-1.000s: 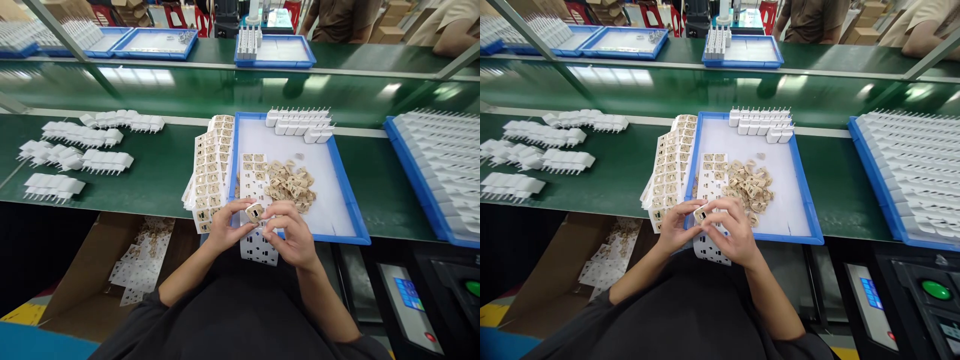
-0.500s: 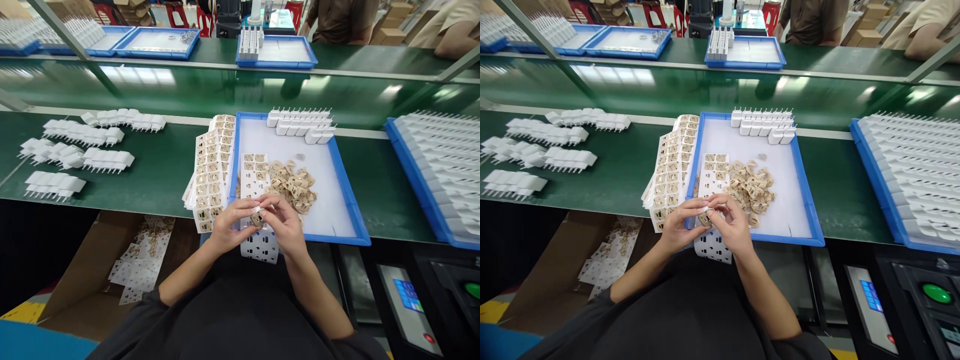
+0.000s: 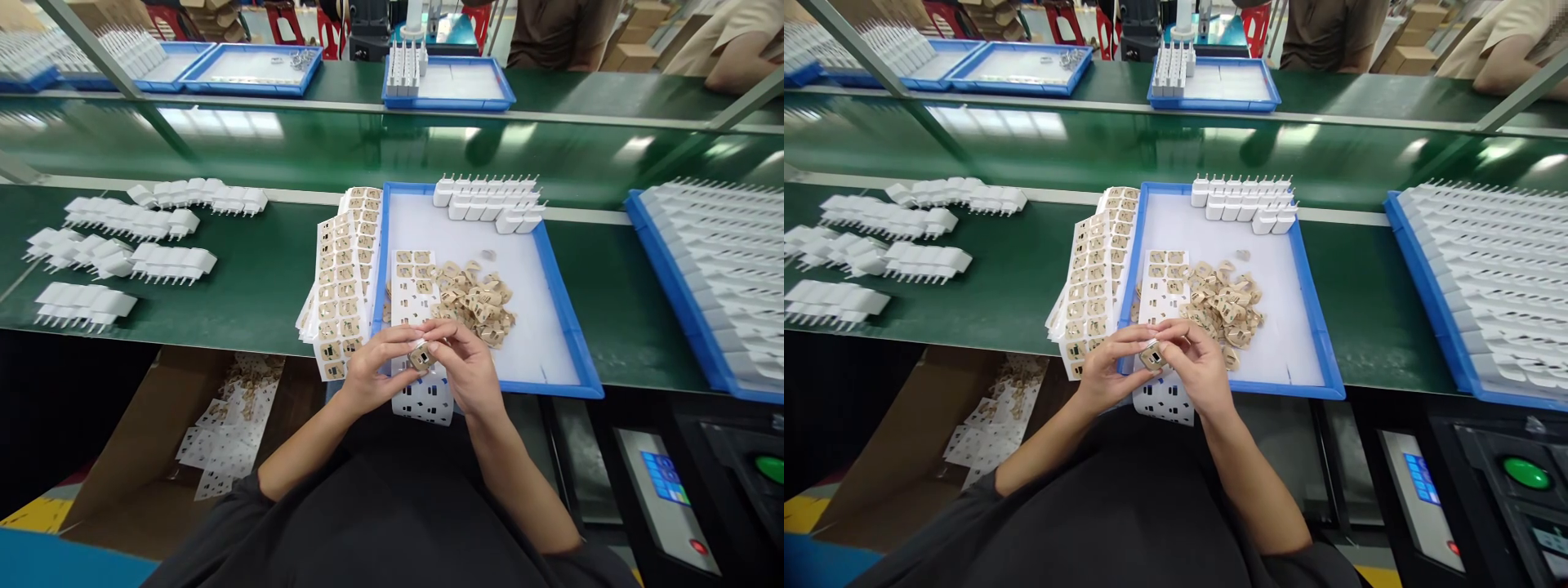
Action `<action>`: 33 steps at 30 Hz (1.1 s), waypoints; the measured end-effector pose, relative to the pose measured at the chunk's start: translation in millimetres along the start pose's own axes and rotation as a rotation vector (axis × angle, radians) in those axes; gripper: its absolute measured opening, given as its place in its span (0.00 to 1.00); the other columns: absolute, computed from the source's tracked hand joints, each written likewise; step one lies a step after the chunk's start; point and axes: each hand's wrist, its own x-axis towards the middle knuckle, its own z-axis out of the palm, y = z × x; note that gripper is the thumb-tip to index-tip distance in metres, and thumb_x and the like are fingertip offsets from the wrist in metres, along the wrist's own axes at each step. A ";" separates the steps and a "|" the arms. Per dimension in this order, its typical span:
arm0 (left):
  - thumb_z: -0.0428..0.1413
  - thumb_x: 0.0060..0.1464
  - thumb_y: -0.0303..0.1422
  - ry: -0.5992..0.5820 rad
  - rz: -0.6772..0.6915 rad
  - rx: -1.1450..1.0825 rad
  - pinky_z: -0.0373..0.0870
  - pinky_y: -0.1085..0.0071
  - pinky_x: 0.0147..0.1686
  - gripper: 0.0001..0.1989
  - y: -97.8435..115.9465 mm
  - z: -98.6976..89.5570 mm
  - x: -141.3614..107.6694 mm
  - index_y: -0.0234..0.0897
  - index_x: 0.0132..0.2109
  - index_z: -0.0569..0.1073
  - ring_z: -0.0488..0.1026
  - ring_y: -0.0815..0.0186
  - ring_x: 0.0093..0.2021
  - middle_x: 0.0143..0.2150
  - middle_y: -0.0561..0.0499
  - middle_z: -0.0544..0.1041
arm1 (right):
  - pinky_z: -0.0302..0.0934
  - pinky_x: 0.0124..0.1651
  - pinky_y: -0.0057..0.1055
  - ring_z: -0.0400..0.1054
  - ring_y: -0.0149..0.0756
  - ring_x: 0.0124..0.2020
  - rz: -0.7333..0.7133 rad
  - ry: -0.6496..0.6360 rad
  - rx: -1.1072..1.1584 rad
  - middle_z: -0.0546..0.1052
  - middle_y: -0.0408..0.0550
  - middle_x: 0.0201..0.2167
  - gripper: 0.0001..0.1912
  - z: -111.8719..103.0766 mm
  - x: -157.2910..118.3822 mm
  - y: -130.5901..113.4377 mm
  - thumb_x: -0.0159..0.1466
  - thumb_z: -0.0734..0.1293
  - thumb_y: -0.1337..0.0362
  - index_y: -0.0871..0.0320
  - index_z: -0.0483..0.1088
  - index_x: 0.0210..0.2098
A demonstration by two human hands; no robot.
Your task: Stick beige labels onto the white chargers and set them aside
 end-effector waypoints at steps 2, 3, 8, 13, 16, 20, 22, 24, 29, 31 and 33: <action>0.68 0.53 0.25 -0.005 0.006 0.002 0.77 0.52 0.57 0.26 -0.5 -0.1 -0.5 0.44 0.57 0.72 0.78 0.58 0.56 0.55 0.43 0.79 | 0.69 0.53 0.39 0.74 0.39 0.48 0.002 0.007 0.003 0.79 0.45 0.41 0.00 0.5 0.0 0.3 0.61 0.72 0.64 0.51 0.77 0.33; 0.68 0.53 0.25 -0.007 0.010 0.002 0.76 0.52 0.58 0.27 -0.7 -0.2 -0.5 0.44 0.57 0.72 0.78 0.58 0.56 0.55 0.43 0.79 | 0.69 0.53 0.38 0.74 0.38 0.47 -0.001 0.006 0.009 0.79 0.45 0.40 0.01 0.1 0.0 0.7 0.62 0.71 0.64 0.51 0.77 0.33; 0.68 0.53 0.25 0.000 -0.002 -0.048 0.77 0.53 0.58 0.26 -0.8 0.1 1.0 0.42 0.57 0.72 0.78 0.58 0.56 0.55 0.43 0.79 | 0.69 0.53 0.38 0.75 0.39 0.48 -0.013 -0.045 -0.060 0.81 0.45 0.42 0.05 -9.1 1.1 -2.3 0.65 0.68 0.63 0.50 0.78 0.38; 0.69 0.52 0.26 0.004 -0.049 -0.058 0.77 0.55 0.57 0.25 0.6 -1.0 -0.2 0.42 0.56 0.72 0.78 0.58 0.56 0.55 0.43 0.80 | 0.68 0.53 0.43 0.74 0.43 0.49 -0.239 -0.118 -0.424 0.80 0.49 0.46 0.05 -16.7 2.8 -18.1 0.67 0.68 0.63 0.51 0.76 0.42; 0.68 0.53 0.26 0.012 -0.128 -0.071 0.76 0.55 0.57 0.24 -0.6 -2.6 -4.3 0.41 0.55 0.72 0.78 0.57 0.57 0.55 0.41 0.79 | 0.67 0.53 0.46 0.73 0.44 0.49 -0.545 -0.137 -0.663 0.79 0.49 0.47 0.06 -16.9 -1.7 -25.6 0.64 0.70 0.68 0.49 0.76 0.39; 0.67 0.55 0.29 0.065 -0.242 -0.132 0.76 0.55 0.57 0.20 -5.0 -2.1 -8.9 0.41 0.53 0.72 0.77 0.56 0.58 0.54 0.41 0.79 | 0.70 0.46 0.43 0.75 0.42 0.41 -0.585 -0.290 -0.558 0.80 0.46 0.38 0.07 -29.3 -7.2 -30.1 0.65 0.68 0.69 0.49 0.73 0.40; 0.66 0.55 0.29 0.083 -0.291 -0.180 0.75 0.54 0.57 0.20 -5.9 0.0 -9.4 0.41 0.54 0.71 0.76 0.55 0.59 0.55 0.41 0.79 | 0.71 0.43 0.41 0.75 0.40 0.38 -0.504 -0.136 -0.539 0.79 0.45 0.35 0.07 -46.6 -4.0 -29.0 0.67 0.67 0.68 0.49 0.73 0.42; 0.65 0.56 0.30 0.112 -0.330 -0.230 0.75 0.55 0.57 0.20 -4.3 1.1 -8.7 0.40 0.54 0.71 0.76 0.55 0.59 0.55 0.41 0.78 | 0.71 0.43 0.42 0.76 0.42 0.38 -0.446 0.145 -0.725 0.80 0.47 0.36 0.06 -69.2 2.9 -25.5 0.67 0.68 0.64 0.51 0.74 0.44; 0.63 0.57 0.34 0.236 -0.330 -0.105 0.76 0.60 0.53 0.19 0.2 -23.2 -5.3 0.40 0.55 0.71 0.78 0.57 0.52 0.52 0.42 0.78 | 0.73 0.46 0.54 0.75 0.57 0.49 -0.489 0.408 -1.214 0.79 0.60 0.50 0.18 -112.4 25.1 -5.6 0.66 0.67 0.55 0.54 0.76 0.52; 0.62 0.56 0.34 0.314 -0.370 0.091 0.76 0.62 0.50 0.19 -2.4 -51.1 -6.2 0.39 0.54 0.73 0.78 0.58 0.49 0.51 0.43 0.78 | 0.74 0.36 0.53 0.78 0.58 0.41 -0.493 0.435 -1.188 0.80 0.59 0.46 0.18 -117.2 31.1 2.5 0.63 0.70 0.53 0.49 0.77 0.51; 0.62 0.56 0.34 0.398 -0.441 0.333 0.76 0.65 0.46 0.18 -7.4 -88.5 -10.3 0.39 0.54 0.74 0.77 0.59 0.47 0.50 0.44 0.78 | 0.74 0.33 0.55 0.78 0.59 0.39 -0.492 0.441 -1.148 0.81 0.57 0.46 0.19 -116.3 33.0 6.3 0.62 0.70 0.52 0.44 0.77 0.51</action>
